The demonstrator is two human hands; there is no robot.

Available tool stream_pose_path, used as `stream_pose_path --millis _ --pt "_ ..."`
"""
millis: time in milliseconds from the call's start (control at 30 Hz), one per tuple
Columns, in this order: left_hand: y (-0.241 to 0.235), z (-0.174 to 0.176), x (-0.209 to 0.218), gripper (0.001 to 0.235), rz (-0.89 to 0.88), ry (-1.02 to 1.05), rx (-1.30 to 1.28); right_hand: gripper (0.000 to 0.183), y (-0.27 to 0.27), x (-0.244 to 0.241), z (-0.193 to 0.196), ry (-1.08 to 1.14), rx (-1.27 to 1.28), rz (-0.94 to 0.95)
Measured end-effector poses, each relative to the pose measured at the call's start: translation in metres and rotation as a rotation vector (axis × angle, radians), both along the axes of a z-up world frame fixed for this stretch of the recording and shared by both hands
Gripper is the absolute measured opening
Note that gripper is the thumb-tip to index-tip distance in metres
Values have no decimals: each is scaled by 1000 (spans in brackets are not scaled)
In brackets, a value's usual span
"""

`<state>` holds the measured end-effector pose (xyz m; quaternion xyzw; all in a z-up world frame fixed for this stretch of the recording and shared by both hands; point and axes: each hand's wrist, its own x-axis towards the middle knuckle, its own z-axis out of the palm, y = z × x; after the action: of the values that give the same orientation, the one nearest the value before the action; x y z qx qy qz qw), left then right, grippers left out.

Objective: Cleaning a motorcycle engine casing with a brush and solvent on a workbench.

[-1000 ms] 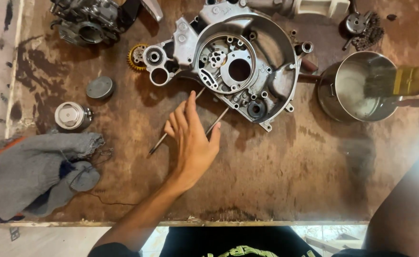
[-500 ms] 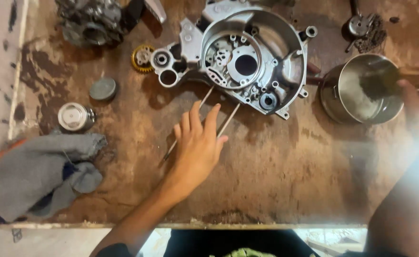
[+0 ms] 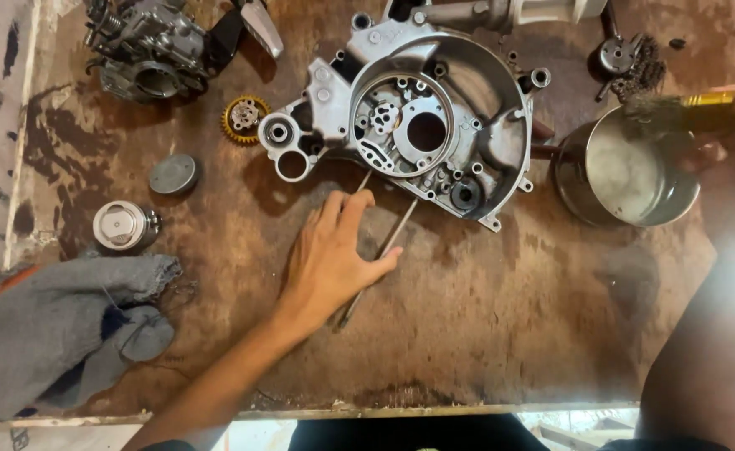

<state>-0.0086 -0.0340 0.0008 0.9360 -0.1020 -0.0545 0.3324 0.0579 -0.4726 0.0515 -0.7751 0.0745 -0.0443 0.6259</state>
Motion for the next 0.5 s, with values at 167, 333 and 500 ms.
stream_pose_path --millis 167,333,500 --pt "-15 -16 -7 77 1 -73 -75 21 39 -7 11 -146 261 268" --pt "-17 -12 -4 78 -11 -91 -63 37 121 -1 35 -350 -244 463" --pt "-15 -15 -6 81 -14 -142 -66 52 166 2 28 -247 -711 534"
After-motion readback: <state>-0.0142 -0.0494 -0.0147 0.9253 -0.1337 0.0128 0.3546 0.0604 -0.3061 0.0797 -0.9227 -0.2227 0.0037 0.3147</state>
